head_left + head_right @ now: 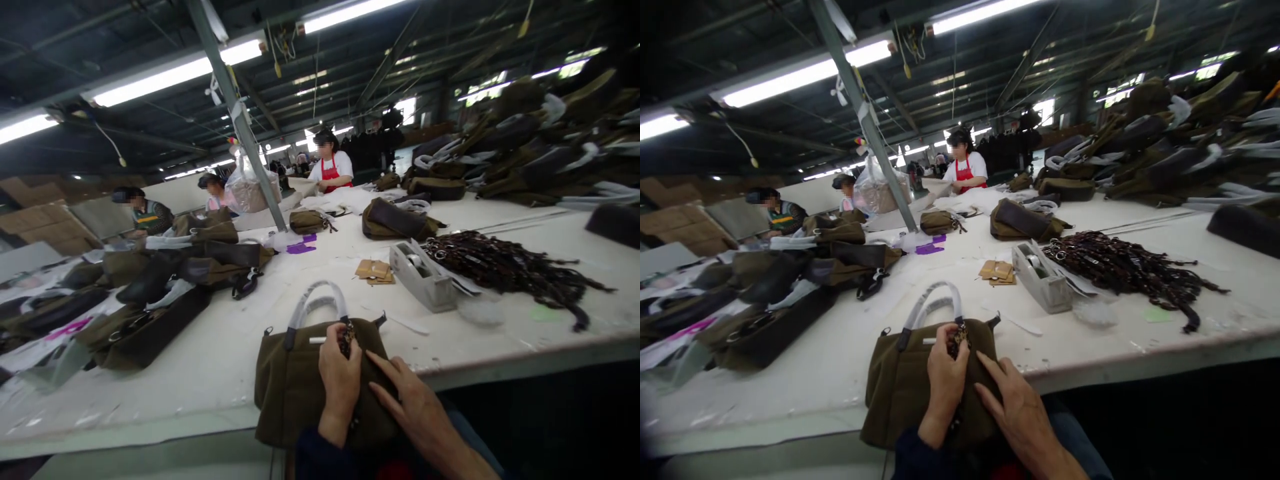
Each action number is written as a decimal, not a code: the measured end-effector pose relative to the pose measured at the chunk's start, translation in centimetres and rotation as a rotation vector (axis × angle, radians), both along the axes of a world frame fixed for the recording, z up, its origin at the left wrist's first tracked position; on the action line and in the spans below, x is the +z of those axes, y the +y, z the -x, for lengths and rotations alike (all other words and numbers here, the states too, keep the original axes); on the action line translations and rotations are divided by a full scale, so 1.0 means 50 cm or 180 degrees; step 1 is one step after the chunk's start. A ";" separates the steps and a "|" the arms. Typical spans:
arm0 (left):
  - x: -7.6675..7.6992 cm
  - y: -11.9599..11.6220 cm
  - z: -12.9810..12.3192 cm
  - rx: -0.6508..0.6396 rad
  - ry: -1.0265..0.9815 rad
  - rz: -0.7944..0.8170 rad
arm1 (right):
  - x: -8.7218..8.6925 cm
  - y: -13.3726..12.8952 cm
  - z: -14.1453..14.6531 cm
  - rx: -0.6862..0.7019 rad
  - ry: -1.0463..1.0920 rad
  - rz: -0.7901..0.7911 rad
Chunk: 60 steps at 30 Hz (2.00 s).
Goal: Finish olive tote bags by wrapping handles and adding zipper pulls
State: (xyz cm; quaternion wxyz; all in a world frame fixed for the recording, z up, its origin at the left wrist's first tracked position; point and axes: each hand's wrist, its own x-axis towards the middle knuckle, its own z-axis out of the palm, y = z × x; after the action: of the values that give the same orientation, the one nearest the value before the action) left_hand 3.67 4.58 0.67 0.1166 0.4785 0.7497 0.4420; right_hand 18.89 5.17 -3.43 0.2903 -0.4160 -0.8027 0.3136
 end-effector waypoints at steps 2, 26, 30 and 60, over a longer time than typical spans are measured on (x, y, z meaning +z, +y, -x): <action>0.001 -0.002 0.005 -0.0014 -0.0149 -0.0104 | 0.008 0.010 -0.038 0.0109 0.0247 0.0332; -0.043 0.002 0.032 -0.0086 -0.0624 -0.0330 | -0.002 0.264 -0.353 -0.2187 -0.0402 -0.0845; -0.045 0.003 0.031 -0.0112 -0.0661 -0.0356 | 0.000 0.260 -0.353 -0.2141 -0.0389 -0.0897; -0.034 -0.015 0.067 -0.1020 -0.0891 -0.0211 | 0.083 -0.019 -0.028 -0.0202 0.1980 0.1618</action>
State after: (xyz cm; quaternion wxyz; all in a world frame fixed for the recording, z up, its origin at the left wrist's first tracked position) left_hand 0.29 3.85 -1.01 0.2726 0.5290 0.6256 0.5044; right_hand 20.30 4.21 0.72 0.4169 -0.3843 -0.5602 0.6039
